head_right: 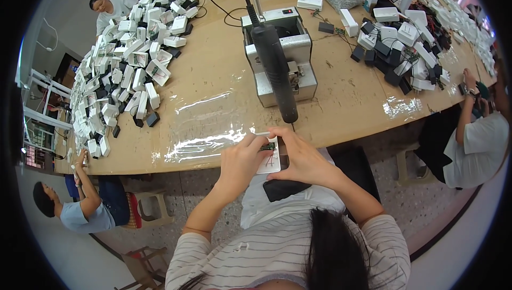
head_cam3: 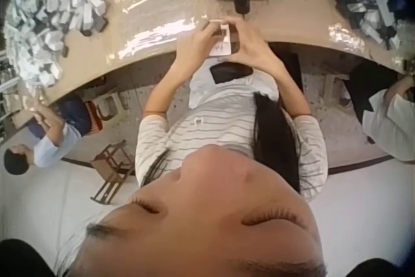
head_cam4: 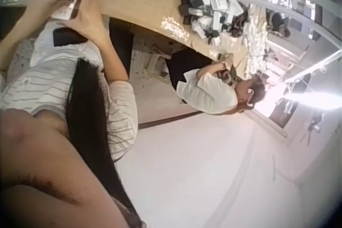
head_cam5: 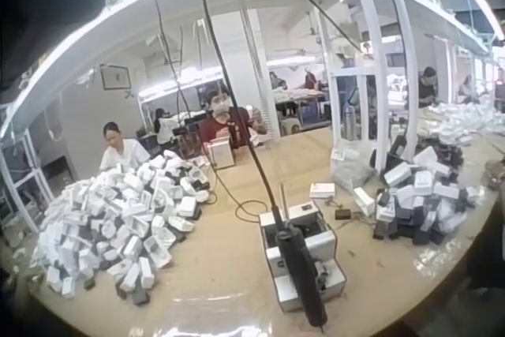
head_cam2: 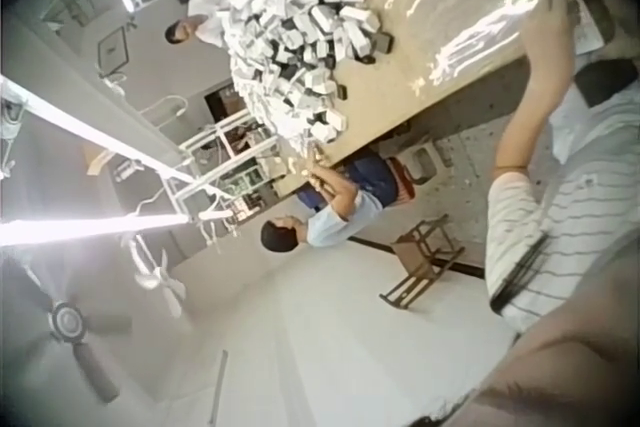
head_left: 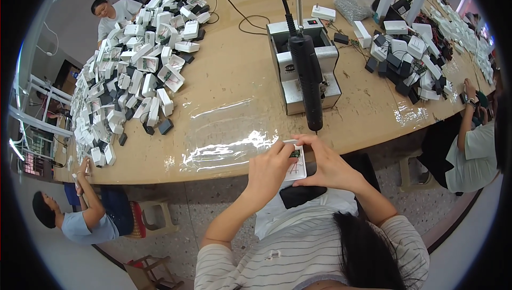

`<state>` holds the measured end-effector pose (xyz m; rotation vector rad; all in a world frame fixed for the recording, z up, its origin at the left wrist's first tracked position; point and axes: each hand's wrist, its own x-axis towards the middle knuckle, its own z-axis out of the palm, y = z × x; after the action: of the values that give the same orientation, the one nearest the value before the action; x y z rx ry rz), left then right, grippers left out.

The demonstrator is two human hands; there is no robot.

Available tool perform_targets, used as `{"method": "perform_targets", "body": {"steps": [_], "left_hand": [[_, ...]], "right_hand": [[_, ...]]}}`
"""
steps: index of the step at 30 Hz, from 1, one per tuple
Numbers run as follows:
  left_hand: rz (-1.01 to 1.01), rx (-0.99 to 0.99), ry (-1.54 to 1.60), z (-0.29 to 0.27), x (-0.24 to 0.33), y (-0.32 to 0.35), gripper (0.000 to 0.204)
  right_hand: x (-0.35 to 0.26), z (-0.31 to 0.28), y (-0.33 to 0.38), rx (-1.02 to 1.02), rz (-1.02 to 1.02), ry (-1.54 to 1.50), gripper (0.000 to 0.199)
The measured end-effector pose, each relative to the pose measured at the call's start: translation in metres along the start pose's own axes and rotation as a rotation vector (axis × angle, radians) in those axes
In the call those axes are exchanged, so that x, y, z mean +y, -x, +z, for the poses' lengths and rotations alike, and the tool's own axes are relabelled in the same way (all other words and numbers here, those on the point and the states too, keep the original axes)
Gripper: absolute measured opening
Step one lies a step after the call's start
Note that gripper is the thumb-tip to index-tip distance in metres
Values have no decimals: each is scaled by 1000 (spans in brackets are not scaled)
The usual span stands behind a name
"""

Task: Applying tags and using a handheld electronic tool on small white boxes at a factory workstation.

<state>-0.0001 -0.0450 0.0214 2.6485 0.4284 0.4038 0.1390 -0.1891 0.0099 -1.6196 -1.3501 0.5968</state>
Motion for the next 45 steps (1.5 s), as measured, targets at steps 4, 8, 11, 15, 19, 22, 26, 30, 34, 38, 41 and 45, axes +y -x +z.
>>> {"method": "perform_targets", "body": {"steps": [4, 8, 11, 15, 19, 22, 26, 30, 34, 38, 41, 45], "left_hand": [[50, 0, 19, 3, -8, -3, 26], [25, 17, 10, 3, -6, -6, 24], [8, 17, 28, 5, -4, -7, 23], [14, 35, -1, 10, -2, -8, 23], [20, 28, -41, 11, -2, -6, 23], [29, 10, -74, 9, -2, -6, 22], [48, 1, -70, 10, -1, -11, 21], [77, -14, -57, 6, -4, -11, 21], [90, 0, -31, 8, -6, -11, 22], [47, -24, -27, 6, -2, -13, 21], [87, 11, -4, 6, -2, -12, 22], [84, 14, -10, 4, -1, -13, 23]], "right_hand": [[3, 0, 3, 13, -20, -27, 81], [-4, -16, 2, 112, -224, 264, 80], [-11, -24, -20, 427, -319, 424, 71], [-13, -25, -74, 764, -131, 413, 59], [-4, -23, -90, 741, -52, 357, 55], [8, -22, -86, 706, -91, 501, 45], [20, -28, -80, 602, -331, -256, 47], [-16, -46, -82, 782, -332, -491, 61], [-30, -77, -104, 727, -571, -759, 86], [-29, -90, -125, 753, -491, -643, 96], [-23, -84, -133, 690, -444, -590, 95], [-20, -73, -141, 724, -423, -567, 94]]}}
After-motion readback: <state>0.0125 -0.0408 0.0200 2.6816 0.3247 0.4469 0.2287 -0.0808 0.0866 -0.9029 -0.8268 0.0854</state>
